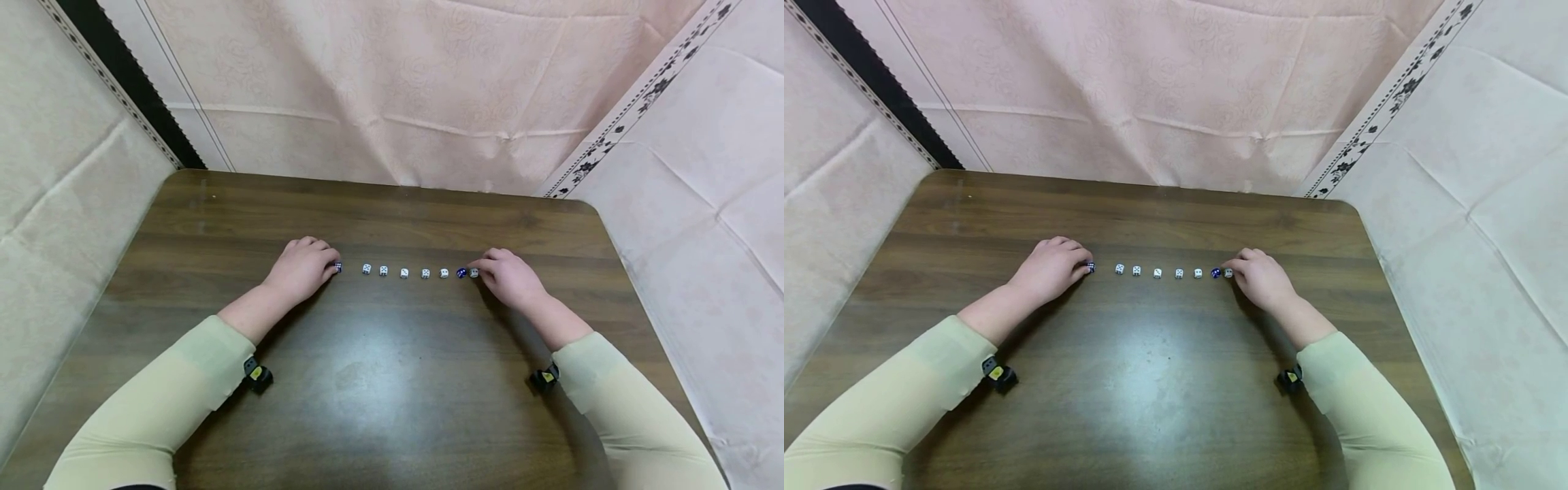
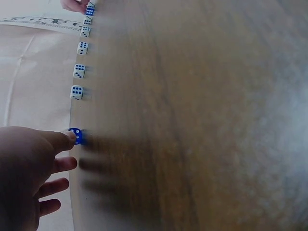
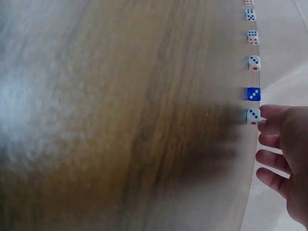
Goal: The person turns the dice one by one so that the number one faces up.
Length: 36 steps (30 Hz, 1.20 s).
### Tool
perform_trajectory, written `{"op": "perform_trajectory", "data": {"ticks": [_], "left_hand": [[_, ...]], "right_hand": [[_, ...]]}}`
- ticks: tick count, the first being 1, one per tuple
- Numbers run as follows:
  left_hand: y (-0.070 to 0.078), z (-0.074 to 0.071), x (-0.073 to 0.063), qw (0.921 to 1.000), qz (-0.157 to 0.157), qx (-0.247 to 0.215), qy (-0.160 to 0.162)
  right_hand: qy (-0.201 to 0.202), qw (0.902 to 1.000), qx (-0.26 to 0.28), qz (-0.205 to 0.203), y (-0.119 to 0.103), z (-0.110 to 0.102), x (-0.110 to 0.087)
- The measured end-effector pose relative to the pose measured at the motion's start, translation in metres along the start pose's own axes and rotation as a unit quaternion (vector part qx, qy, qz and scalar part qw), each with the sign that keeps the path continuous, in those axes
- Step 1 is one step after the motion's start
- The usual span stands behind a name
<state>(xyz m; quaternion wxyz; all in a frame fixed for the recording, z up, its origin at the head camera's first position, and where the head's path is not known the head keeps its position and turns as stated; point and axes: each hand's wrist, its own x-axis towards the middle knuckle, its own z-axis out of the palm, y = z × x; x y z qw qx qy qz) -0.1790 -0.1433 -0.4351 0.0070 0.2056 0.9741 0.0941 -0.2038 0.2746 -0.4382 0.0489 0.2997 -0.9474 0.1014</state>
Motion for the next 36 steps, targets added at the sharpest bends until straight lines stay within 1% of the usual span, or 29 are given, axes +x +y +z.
{"op": "perform_trajectory", "data": {"ticks": [8, 15, 24, 28, 36], "left_hand": [[-0.0001, -0.0004, -0.0003, 1.0000, 0.002, 0.000, 0.002], [0.0000, -0.0003, 0.0001, 1.0000, 0.005, 0.001, 0.003], [-0.0005, 0.0010, 0.0002, 1.0000, 0.005, 0.002, 0.004], [-0.0001, 0.0010, 0.0003, 1.0000, 0.003, 0.002, 0.002], [0.0000, 0.0006, 0.0006, 1.0000, 0.001, 0.003, 0.001]], "right_hand": [[0.000, 0.9999, -0.013, -0.004, 0.0002, 0.0005, 0.0006], [-0.019, 0.9994, -0.015, 0.023, -0.0007, -0.0007, -0.0007], [-0.037, 0.9982, -0.013, 0.046, -0.0028, -0.0025, -0.0008], [-0.031, 0.9985, -0.009, 0.045, -0.0035, -0.0043, 0.0000], [-0.023, 0.9992, -0.009, 0.030, -0.0025, -0.0023, 0.0015]]}}
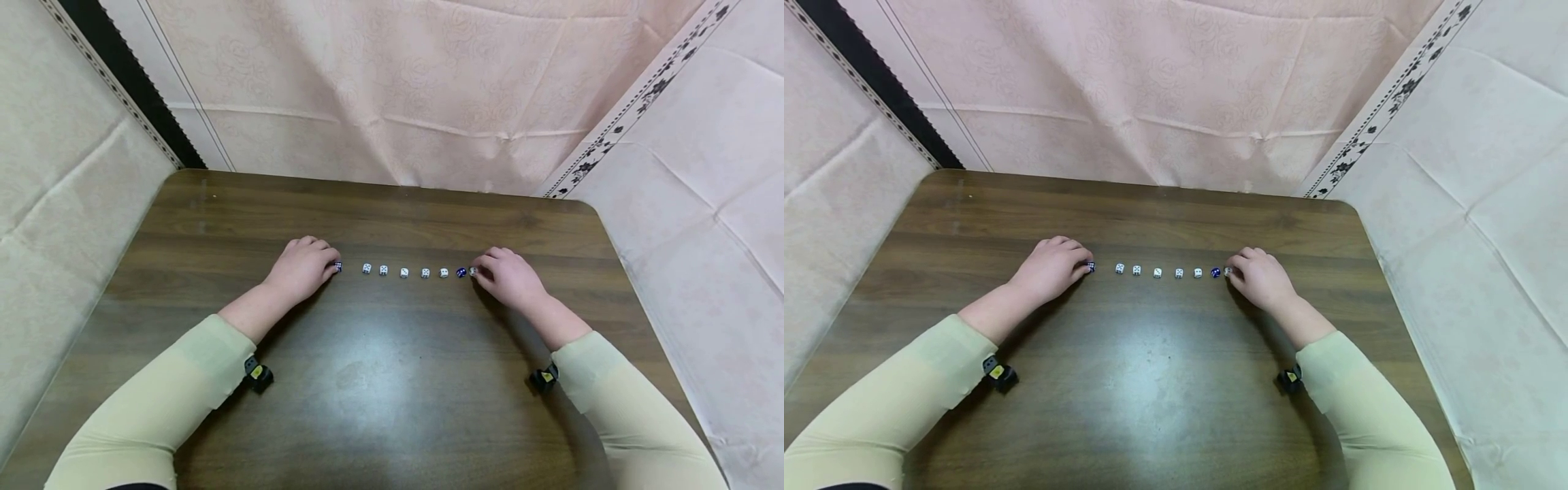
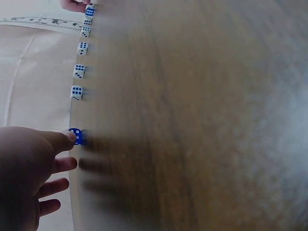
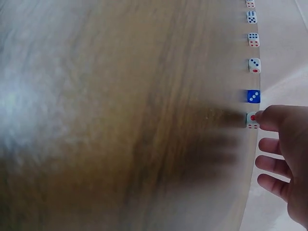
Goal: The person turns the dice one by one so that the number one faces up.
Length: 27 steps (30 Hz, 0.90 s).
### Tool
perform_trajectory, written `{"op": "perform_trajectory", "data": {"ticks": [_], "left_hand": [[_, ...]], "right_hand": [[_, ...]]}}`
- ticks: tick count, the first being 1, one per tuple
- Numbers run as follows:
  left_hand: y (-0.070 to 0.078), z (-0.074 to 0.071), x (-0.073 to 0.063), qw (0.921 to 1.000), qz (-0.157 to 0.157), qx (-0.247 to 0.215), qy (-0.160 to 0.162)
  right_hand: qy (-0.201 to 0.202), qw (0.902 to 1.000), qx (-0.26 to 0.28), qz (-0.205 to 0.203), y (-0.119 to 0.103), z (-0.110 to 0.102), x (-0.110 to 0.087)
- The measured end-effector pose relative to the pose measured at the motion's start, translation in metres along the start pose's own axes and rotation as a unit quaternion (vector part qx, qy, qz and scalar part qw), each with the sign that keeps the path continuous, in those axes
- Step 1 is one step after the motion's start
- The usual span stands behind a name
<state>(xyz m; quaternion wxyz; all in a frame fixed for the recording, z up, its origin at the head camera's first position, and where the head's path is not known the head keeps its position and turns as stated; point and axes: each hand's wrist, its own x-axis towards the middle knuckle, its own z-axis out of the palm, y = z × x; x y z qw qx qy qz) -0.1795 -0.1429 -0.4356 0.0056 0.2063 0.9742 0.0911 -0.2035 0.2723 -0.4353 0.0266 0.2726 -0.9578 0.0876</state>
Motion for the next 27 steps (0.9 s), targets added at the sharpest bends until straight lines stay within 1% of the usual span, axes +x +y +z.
{"op": "perform_trajectory", "data": {"ticks": [5, 17, 27], "left_hand": [[0.0016, -0.0001, 0.0010, 1.0000, 0.007, -0.004, -0.001], [0.0001, 0.0017, -0.0003, 0.9999, 0.007, -0.005, 0.007], [-0.0004, 0.0008, -0.0003, 1.0000, 0.006, -0.004, 0.007]], "right_hand": [[0.008, 1.0000, -0.003, 0.001, 0.0016, 0.0024, -0.0024], [0.031, 0.9995, 0.007, -0.010, 0.0007, 0.0034, -0.0021], [0.031, 0.9994, 0.008, -0.013, -0.0005, 0.0021, -0.0011]]}}
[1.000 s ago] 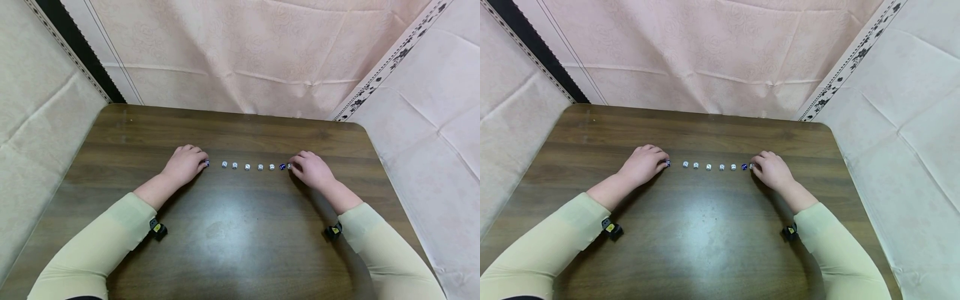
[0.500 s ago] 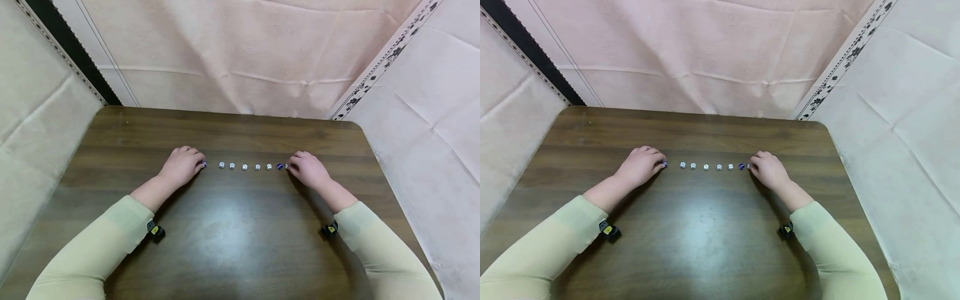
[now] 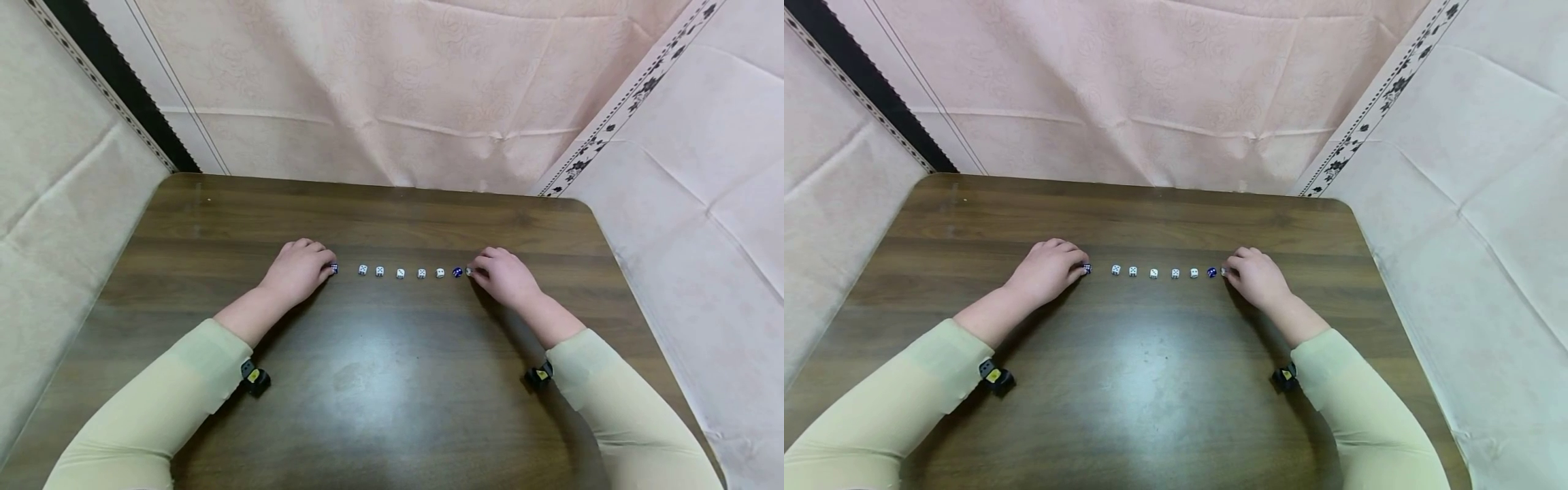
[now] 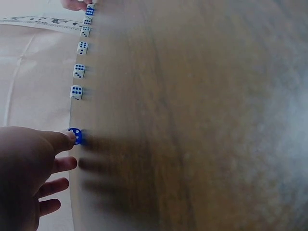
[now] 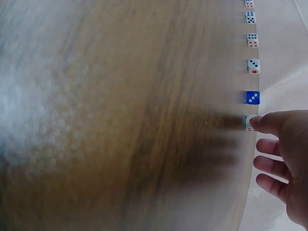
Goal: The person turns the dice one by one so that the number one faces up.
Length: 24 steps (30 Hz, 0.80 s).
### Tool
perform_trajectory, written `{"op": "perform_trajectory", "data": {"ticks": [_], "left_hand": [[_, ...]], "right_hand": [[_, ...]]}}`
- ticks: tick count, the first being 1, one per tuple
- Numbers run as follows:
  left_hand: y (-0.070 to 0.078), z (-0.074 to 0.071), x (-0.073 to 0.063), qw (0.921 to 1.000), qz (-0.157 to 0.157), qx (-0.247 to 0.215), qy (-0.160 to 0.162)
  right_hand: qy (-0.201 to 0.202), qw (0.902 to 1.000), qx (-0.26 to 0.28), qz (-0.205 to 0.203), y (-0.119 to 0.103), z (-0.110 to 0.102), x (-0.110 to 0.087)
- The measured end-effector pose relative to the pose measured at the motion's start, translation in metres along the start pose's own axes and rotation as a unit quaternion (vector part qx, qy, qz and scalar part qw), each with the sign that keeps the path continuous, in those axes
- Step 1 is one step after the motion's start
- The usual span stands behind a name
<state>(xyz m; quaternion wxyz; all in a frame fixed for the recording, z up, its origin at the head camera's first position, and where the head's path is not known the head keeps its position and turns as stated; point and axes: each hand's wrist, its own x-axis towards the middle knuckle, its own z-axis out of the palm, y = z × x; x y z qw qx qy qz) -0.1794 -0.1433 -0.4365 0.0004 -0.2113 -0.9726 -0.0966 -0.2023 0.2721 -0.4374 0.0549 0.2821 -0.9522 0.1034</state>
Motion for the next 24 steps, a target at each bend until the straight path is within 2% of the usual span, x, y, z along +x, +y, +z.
{"op": "perform_trajectory", "data": {"ticks": [12, 24], "left_hand": [[-0.0006, -0.0001, -0.0008, 1.0000, 0.008, 0.001, 0.005], [-0.0016, 0.0020, 0.0003, 1.0000, 0.003, 0.003, 0.004]], "right_hand": [[-0.006, 0.9999, -0.009, 0.000, 0.0004, 0.0013, -0.0013], [-0.024, 0.9994, -0.024, 0.008, -0.0017, -0.0006, -0.0010]]}}
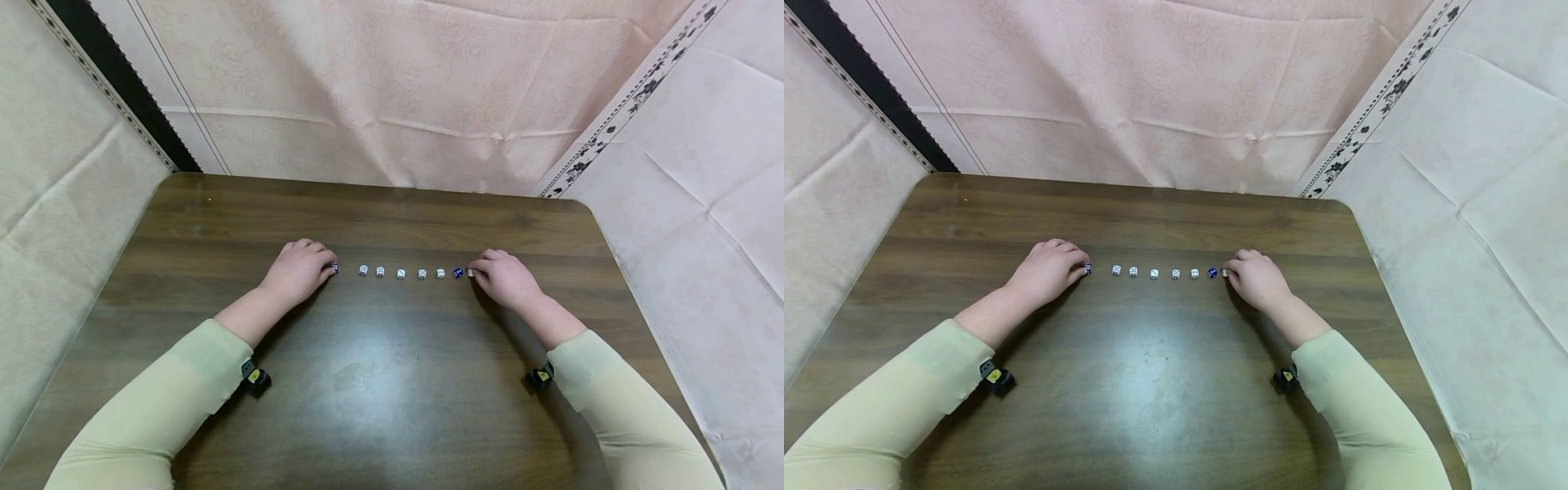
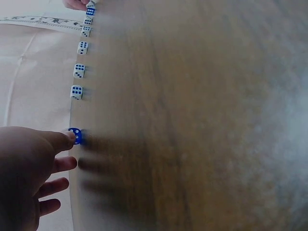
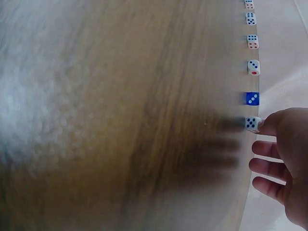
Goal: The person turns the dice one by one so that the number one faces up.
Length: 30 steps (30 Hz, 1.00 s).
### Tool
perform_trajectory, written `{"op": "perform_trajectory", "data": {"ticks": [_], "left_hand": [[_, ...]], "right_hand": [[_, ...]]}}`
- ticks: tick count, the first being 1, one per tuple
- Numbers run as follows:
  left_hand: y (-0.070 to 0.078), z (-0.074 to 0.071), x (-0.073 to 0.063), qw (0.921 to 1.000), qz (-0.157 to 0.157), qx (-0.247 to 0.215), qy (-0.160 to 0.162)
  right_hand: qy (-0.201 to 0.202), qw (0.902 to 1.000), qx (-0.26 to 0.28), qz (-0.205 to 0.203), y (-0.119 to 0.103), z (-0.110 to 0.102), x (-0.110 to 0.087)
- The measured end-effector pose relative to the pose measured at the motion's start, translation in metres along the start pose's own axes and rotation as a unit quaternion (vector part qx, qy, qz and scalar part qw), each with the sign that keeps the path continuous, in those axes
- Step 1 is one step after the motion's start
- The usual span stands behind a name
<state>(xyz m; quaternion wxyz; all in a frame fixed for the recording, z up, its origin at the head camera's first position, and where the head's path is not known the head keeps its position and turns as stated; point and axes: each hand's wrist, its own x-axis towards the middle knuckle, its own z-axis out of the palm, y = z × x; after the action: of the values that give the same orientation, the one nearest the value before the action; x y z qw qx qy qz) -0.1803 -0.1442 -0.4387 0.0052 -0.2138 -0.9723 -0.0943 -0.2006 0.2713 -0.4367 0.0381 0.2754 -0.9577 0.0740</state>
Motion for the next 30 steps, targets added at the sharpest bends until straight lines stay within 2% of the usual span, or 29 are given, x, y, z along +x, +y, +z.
{"op": "perform_trajectory", "data": {"ticks": [8, 16, 30], "left_hand": [[0.0005, 0.0000, -0.0001, 1.0000, 0.001, -0.002, -0.001], [-0.0003, -0.0008, -0.0005, 1.0000, 0.001, -0.002, 0.000], [-0.0016, 0.0015, 0.0004, 1.0000, 0.001, -0.002, 0.005]], "right_hand": [[-0.011, 0.9999, 0.000, 0.009, 0.0012, 0.0028, 0.0003], [-0.022, 0.9987, 0.026, 0.039, 0.0042, 0.0032, -0.0001], [-0.023, 0.9989, 0.025, 0.033, 0.0069, 0.0062, -0.0016]]}}
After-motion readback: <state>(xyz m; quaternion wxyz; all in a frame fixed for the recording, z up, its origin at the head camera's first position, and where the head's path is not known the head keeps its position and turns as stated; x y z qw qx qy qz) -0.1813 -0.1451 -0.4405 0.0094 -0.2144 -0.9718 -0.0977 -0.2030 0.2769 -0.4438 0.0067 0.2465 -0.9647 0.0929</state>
